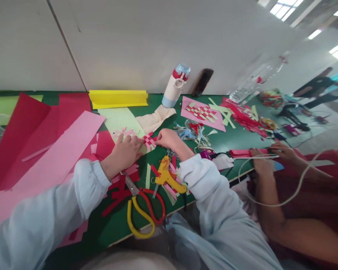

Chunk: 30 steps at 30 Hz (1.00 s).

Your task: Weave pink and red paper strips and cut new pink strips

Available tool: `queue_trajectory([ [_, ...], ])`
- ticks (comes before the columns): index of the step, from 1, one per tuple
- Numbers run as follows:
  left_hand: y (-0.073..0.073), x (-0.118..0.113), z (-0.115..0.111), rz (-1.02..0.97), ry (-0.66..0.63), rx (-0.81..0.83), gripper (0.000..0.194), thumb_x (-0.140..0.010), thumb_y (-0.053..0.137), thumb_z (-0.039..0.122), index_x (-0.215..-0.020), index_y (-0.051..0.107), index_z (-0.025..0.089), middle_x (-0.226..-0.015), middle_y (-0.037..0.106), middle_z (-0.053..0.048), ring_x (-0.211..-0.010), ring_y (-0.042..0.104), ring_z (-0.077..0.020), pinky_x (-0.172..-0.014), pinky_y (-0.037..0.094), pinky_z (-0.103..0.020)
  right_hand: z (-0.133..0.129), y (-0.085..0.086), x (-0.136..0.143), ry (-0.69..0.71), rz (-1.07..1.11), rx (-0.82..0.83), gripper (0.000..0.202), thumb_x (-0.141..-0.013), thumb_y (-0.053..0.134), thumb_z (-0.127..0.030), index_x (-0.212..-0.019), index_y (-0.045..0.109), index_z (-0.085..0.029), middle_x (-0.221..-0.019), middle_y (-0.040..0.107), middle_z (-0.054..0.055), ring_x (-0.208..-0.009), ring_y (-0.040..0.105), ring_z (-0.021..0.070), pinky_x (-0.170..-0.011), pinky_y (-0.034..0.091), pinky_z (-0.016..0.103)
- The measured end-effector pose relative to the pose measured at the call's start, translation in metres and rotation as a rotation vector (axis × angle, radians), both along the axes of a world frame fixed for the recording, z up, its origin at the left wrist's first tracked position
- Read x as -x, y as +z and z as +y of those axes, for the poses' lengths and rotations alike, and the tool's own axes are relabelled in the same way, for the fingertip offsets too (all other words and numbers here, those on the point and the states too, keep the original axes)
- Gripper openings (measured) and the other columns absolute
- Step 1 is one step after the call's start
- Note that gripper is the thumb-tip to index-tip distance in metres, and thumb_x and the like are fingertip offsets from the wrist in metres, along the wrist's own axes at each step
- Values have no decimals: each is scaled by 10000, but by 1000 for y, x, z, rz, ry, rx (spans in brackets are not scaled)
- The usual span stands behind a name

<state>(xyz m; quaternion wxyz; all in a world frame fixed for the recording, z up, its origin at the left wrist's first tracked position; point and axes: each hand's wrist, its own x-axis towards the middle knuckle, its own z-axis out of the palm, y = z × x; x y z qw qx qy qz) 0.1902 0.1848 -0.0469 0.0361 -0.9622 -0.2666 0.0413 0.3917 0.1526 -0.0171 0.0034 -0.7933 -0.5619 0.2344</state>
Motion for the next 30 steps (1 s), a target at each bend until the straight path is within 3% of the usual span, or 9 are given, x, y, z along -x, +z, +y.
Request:
queue_trajectory([
  [7, 4, 2, -4, 99, -46, -38, 513, -1038, 426, 397, -1519, 491, 230, -1357, 611, -230, -1259, 558, -393, -1088, 351, -590, 0, -5, 6, 11, -51, 16, 168, -850, 727, -294, -831, 784, -137, -842, 779, 114, -780, 722, 198, -673, 454, 253],
  [13, 4, 0, -6, 138, -42, -77, 517, -1047, 407, 397, -1549, 449, 284, -1368, 623, -206, -1280, 568, -373, -1146, 284, -606, 0, -9, 6, 29, -89, 6, 172, -858, 730, -307, -842, 790, -147, -911, 786, 122, -868, 728, 221, -712, 465, 256],
  [19, 9, 0, -10, 143, -44, -45, 521, -1036, 444, 393, -1540, 460, 261, -1449, 575, -216, -1313, 554, -374, -1157, 279, -607, -4, -6, 9, 43, -94, -49, 147, -855, 718, -285, -820, 789, -161, -925, 787, 109, -898, 721, 222, -722, 449, 254],
  [24, 25, 13, -12, 117, -42, 52, 468, -996, 532, 373, -1405, 573, 150, -1376, 631, -216, -1262, 579, -381, -1141, 291, -624, -5, 1, 10, 42, -41, -56, 173, -869, 650, -235, -759, 771, -179, -789, 768, 79, -784, 710, 195, -674, 430, 248],
  [30, 41, 38, -23, 51, -64, 177, 421, -1013, 471, 412, -1312, 632, 163, -1355, 659, -192, -1221, 610, -353, -1036, 425, -508, -12, 12, 7, 5, 37, -63, 151, -890, 585, -172, -846, 729, -170, -790, 773, 43, -653, 681, 134, -605, 409, 220],
])
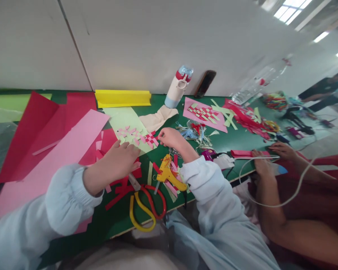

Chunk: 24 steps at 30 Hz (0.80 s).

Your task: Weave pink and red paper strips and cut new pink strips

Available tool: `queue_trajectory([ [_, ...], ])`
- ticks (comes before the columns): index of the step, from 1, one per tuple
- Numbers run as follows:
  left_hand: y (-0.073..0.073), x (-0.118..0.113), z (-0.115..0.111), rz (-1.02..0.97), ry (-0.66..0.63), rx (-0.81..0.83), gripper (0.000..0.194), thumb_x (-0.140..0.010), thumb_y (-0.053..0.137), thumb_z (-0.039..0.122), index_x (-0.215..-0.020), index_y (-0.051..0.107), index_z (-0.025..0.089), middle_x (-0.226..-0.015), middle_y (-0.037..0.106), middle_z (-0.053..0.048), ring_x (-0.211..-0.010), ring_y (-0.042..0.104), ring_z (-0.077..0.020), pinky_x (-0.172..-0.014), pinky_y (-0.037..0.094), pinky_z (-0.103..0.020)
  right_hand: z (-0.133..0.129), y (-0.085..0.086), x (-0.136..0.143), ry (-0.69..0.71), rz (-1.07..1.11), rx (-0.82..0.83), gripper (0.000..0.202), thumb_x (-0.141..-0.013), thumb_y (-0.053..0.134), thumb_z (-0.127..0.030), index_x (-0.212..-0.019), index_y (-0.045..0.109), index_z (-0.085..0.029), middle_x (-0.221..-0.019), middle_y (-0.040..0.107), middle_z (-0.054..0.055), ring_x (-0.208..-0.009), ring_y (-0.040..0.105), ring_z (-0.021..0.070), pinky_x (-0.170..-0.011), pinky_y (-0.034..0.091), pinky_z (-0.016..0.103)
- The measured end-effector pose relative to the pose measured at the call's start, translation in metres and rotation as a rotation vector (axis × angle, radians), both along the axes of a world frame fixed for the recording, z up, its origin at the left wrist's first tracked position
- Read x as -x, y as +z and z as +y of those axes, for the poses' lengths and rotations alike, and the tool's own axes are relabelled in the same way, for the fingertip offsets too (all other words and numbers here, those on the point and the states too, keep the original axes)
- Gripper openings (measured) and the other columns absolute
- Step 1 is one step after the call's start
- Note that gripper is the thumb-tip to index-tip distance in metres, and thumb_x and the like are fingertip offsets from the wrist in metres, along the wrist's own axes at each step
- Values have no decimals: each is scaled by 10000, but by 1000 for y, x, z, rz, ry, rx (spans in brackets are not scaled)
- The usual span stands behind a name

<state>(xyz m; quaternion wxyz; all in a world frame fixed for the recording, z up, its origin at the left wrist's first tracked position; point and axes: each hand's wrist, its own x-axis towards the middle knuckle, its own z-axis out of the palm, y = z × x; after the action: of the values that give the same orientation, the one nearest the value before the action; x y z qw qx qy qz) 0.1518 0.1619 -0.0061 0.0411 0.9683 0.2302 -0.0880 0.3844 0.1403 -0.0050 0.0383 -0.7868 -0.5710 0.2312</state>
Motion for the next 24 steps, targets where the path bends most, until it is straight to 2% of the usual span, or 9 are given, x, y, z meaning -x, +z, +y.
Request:
queue_trajectory([
  [3, 7, 15, -7, -1, 0, 89, 450, -1034, 388, 402, -1319, 643, 163, -1288, 697, -195, -1126, 668, -343, -936, 493, -470, -8, 10, -1, -23, 36, -11, 163, -933, 538, -181, -914, 700, -174, -837, 784, 23, -644, 678, 107, -596, 410, 202],
  [5, 14, 27, -12, 34, 25, 128, 471, -1022, 398, 395, -1356, 629, 157, -1268, 709, -200, -1115, 683, -353, -911, 515, -467, -14, 17, 1, -28, 51, -16, 170, -957, 519, -204, -937, 686, -177, -856, 786, 18, -664, 684, 100, -605, 415, 195],
  [9, 27, 62, -21, 63, 179, 181, 543, -987, 429, 450, -1425, 586, 169, -1327, 698, -180, -1205, 663, -356, -978, 513, -465, -25, 29, 18, 0, 47, -13, 169, -952, 516, -191, -927, 682, -168, -862, 783, 33, -712, 686, 114, -637, 411, 205],
  [12, 30, 96, -26, 90, 288, 233, 587, -956, 409, 483, -1433, 583, 188, -1355, 692, -159, -1233, 653, -358, -995, 518, -464, -30, 32, 38, 58, 44, 20, 156, -938, 541, -184, -906, 692, -164, -840, 777, 37, -701, 672, 125, -640, 399, 219],
  [15, 26, 135, -29, 93, 417, 255, 633, -923, 382, 484, -1437, 572, 167, -1378, 676, -165, -1188, 678, -371, -955, 543, -472, -34, 31, 61, 120, 43, 49, 154, -949, 555, -203, -941, 705, -167, -868, 777, 36, -699, 658, 128, -638, 386, 228],
  [18, 15, 172, -35, 59, 531, 229, 596, -907, 372, 458, -1337, 641, 145, -1259, 732, -178, -1101, 712, -389, -909, 560, -489, -39, 30, 84, 168, 42, 60, 169, -962, 558, -217, -983, 720, -173, -935, 778, 44, -757, 664, 133, -660, 386, 229],
  [20, 7, 191, -41, -14, 523, 225, 578, -937, 347, 492, -1336, 634, 189, -1287, 725, -153, -1155, 695, -370, -947, 550, -464, -43, 31, 99, 189, 40, 62, 175, -964, 565, -230, -1009, 726, -178, -992, 776, 52, -831, 673, 144, -682, 389, 230],
  [24, -7, 216, -57, -96, 567, 146, 617, -953, 320, 530, -1377, 591, 172, -1343, 694, -180, -1194, 669, -376, -992, 526, -508, -52, 31, 130, 258, 42, 56, 172, -962, 569, -218, -1030, 723, -180, -1033, 770, 54, -923, 676, 162, -707, 393, 233],
])
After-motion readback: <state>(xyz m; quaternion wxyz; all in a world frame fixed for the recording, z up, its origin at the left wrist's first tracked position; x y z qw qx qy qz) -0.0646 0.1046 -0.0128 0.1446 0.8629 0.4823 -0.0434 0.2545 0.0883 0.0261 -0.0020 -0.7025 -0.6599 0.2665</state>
